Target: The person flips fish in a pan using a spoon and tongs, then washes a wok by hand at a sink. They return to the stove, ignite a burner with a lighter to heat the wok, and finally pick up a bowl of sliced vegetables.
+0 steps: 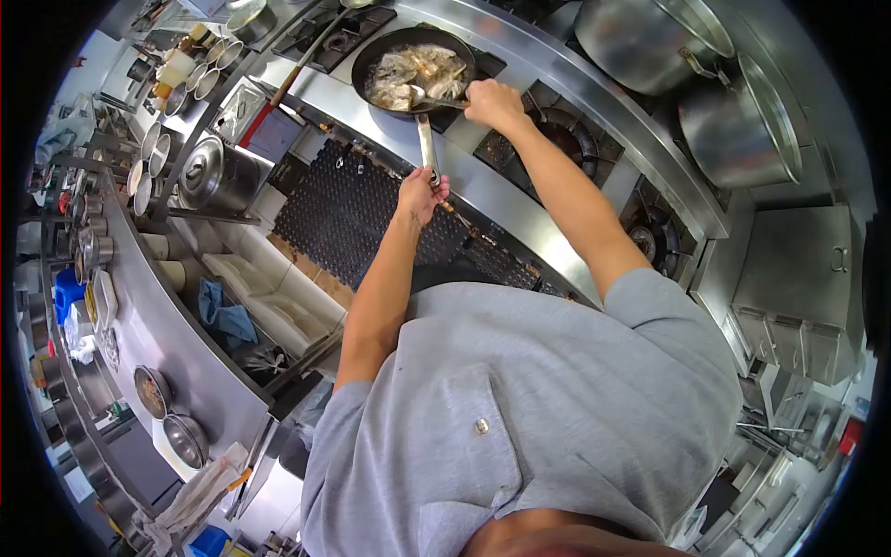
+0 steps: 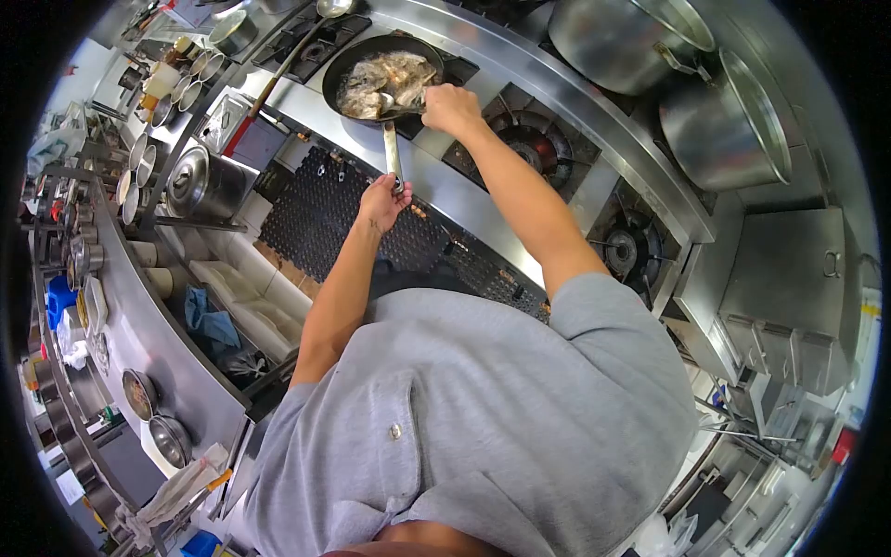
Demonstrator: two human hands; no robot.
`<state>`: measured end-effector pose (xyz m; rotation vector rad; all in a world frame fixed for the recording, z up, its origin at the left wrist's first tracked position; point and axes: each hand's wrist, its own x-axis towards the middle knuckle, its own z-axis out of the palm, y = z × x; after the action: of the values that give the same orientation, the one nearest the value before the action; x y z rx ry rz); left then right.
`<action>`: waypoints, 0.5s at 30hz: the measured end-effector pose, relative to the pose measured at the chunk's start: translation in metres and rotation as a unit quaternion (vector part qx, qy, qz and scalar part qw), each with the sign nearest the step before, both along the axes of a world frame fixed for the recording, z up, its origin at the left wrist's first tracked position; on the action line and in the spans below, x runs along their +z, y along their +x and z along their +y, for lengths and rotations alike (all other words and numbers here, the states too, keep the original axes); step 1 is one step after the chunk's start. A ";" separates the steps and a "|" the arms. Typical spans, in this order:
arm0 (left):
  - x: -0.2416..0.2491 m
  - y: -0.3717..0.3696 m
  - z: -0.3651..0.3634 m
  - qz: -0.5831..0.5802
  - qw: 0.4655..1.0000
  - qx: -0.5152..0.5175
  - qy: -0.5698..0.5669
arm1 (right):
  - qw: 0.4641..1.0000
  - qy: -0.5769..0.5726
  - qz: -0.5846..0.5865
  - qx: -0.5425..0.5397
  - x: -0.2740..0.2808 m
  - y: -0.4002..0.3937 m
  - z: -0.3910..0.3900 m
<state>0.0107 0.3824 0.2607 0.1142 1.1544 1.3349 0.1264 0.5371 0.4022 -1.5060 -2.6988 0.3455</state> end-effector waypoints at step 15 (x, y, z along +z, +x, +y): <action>0.001 -0.002 -0.002 -0.013 1.000 -0.016 0.009 | 0.991 -0.070 0.028 -0.113 -0.009 0.012 0.022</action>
<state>0.0088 0.3804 0.2620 0.1285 1.1151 1.3145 0.1388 0.5592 0.3934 -1.7871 -2.4749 0.5674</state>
